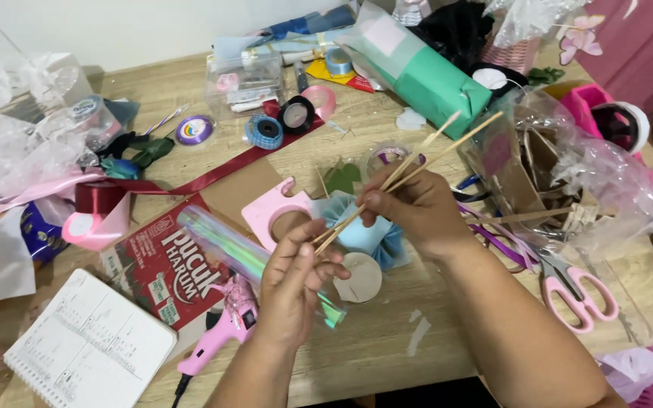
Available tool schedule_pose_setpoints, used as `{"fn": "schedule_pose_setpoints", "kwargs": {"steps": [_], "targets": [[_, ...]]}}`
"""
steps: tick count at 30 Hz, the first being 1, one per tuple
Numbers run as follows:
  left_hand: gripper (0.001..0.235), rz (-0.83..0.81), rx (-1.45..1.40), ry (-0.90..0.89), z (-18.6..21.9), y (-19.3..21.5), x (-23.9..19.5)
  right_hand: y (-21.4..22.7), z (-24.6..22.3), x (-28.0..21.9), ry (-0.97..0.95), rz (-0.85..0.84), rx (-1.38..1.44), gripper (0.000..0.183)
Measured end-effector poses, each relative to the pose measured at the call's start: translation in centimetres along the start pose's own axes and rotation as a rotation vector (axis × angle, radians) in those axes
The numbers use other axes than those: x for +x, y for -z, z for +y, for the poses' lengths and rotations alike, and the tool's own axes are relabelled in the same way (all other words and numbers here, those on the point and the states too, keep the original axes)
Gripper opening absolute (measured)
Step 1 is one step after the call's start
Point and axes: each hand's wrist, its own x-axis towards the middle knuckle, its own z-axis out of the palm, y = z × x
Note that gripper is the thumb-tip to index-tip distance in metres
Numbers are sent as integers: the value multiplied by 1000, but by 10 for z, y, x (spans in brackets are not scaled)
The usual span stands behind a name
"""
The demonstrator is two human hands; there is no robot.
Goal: Cutting thin wooden sticks to a specific length using a hand-held cutting tool on a cluttered craft table.
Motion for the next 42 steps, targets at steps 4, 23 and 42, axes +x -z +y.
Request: {"fn": "schedule_pose_setpoints", "kwargs": {"steps": [4, 23, 42], "targets": [[29, 24, 382, -185, -9, 3, 3, 9, 15, 2, 39, 7, 53, 14], [27, 7, 32, 75, -14, -1, 5, -13, 19, -4, -20, -4, -24, 38], [21, 54, -577, -88, -22, 15, 20, -67, 19, -23, 801, -318, -960, 12]]}}
